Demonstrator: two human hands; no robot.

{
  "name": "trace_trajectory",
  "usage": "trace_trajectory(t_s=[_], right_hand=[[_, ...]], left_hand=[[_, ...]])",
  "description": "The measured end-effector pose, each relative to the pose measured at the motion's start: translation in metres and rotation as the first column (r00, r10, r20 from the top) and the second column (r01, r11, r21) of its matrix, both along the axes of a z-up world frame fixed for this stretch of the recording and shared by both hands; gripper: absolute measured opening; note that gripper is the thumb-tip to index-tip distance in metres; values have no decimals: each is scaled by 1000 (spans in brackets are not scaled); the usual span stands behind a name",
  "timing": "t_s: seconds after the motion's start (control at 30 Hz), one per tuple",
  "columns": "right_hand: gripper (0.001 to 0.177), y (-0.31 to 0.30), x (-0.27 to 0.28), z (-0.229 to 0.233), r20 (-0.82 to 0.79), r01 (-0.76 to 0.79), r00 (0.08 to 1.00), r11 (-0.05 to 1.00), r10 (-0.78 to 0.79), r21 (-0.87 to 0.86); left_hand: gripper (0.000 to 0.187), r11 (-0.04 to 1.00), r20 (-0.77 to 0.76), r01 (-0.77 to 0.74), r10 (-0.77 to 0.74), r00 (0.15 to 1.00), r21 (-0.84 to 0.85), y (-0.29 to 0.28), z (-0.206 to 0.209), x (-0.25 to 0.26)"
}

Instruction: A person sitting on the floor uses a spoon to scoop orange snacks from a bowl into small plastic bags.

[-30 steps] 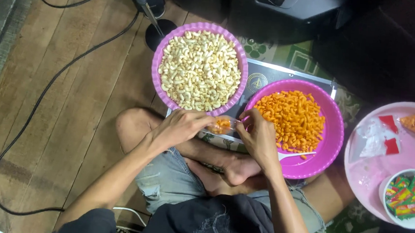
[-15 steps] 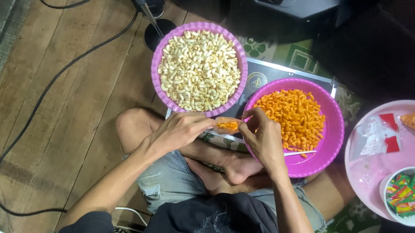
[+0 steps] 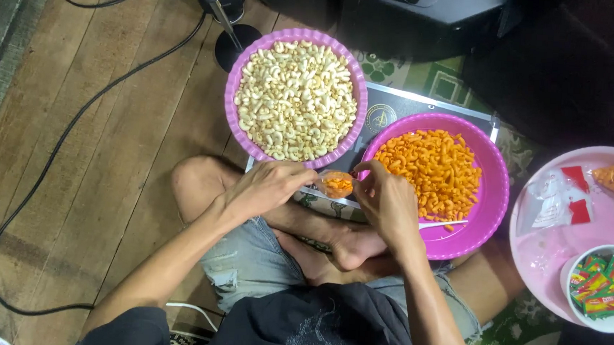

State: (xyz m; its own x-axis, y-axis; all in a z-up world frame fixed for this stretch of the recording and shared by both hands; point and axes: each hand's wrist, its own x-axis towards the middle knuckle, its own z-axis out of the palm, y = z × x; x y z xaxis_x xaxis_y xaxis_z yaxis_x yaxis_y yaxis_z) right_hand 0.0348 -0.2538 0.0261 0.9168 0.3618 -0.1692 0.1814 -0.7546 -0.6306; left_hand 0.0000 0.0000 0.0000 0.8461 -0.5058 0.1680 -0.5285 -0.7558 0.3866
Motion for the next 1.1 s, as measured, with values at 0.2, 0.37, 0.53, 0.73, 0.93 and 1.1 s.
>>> trace_trajectory(t_s=[0.2,0.37,0.53,0.73,0.93,1.1], right_hand=[[26,6,-11,38,-11,19,1000,999,-19,-37],[24,8,4,10,14,-14,1000,996,15,-83],[26,13,4,37,-1,-52,999,999,52,13],[35,16,-3,53,14,-197,980,974,197,108],[46,8,-18,58,-4,-255,966,953,259,164],[57,1,-42,79,45,-338,941,920,336,197]], left_hand=[[11,1000,38,3,-3,999,-8,-3,16,-7],[13,996,0,-7,7,1000,-88,2,14,-1],[14,944,-55,-113,101,993,-310,7,-8,-11],[63,766,-179,-311,255,950,-563,-15,-59,-43],[132,648,-289,-452,349,892,-613,-61,-76,-76],[122,530,-263,-386,295,919,-755,-89,-84,-76]])
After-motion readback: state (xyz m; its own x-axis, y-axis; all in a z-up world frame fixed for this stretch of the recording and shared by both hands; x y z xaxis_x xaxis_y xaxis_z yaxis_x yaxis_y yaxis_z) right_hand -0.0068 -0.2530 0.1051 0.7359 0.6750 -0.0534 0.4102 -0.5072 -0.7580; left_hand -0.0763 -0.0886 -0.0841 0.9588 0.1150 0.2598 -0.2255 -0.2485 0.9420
